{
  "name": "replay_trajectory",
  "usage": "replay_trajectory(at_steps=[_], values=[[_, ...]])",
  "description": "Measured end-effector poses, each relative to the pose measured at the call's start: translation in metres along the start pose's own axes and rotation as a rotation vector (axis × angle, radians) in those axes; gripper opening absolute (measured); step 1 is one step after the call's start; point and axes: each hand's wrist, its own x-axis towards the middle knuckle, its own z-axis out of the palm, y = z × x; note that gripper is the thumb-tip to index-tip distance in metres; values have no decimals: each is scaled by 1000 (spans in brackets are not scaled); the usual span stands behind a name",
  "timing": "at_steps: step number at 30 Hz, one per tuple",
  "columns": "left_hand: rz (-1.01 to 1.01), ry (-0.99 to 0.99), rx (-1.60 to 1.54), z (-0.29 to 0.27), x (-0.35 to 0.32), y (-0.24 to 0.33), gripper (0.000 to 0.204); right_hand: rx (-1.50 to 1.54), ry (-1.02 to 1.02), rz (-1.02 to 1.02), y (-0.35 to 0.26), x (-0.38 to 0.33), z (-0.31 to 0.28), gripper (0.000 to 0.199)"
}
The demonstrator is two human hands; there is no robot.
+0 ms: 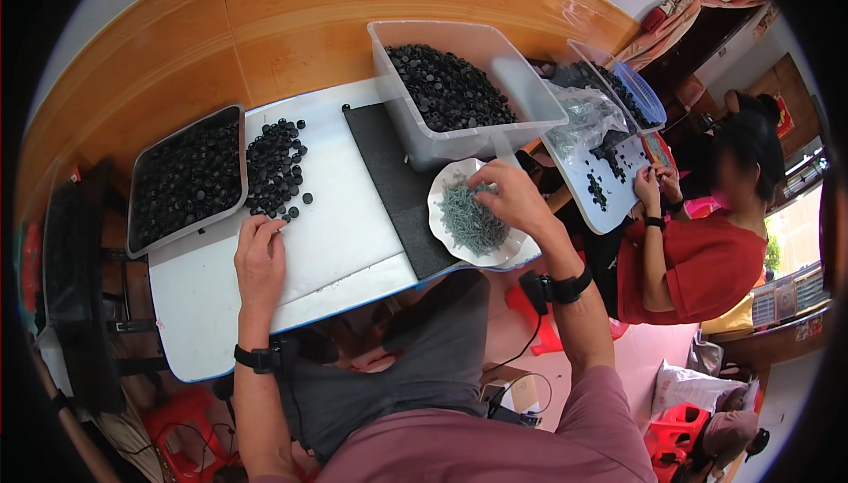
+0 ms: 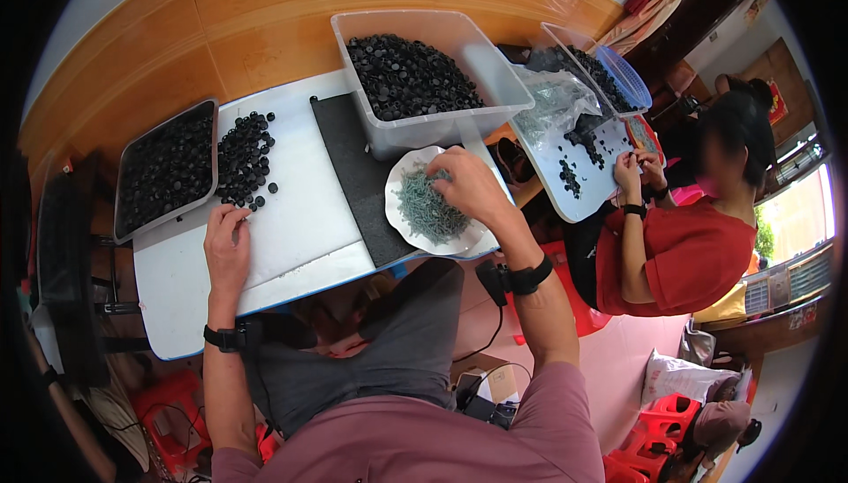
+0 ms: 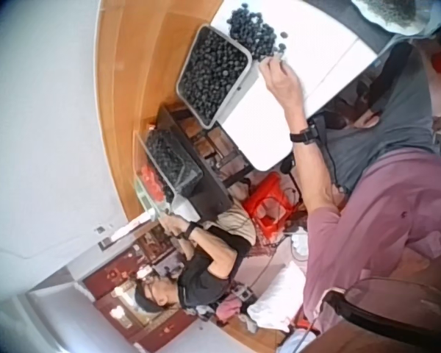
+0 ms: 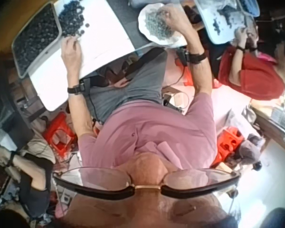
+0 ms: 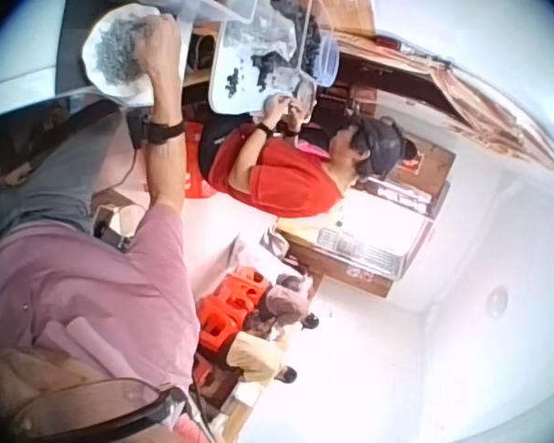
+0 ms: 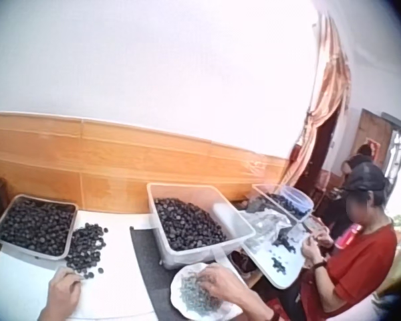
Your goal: Sorting and assembling small black plastic components at a workbench.
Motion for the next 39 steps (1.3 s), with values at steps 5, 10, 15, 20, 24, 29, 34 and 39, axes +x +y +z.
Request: replay_trajectory(at_steps=[5, 10, 15, 20, 24, 29, 34, 39], values=[[3, -2, 4, -3, 0, 2, 19, -37, -68, 135, -25, -18, -26, 49], [14, 1, 26, -3, -1, 1, 19, -140, -228, 124, -50, -31, -24, 74], [33, -8, 41, -1, 0, 4, 18, -53, -121, 14, -31, -26, -3, 66], [36, -3, 46, -1, -1, 4, 17, 118, -14, 40, -13, -17, 6, 43], [33, -4, 34, -2, -2, 5, 17, 108, 28, 33, -18, -17, 4, 39], [24, -25, 22, -1, -3, 1, 16, 60, 146, 34, -26, -15, 13, 29], [18, -51, -5, 0, -4, -5, 18, 97, 124, 126, -30, -8, 13, 24], [52, -7, 101, -1, -2, 0, 18, 97, 175, 70, -27, -9, 17, 24]])
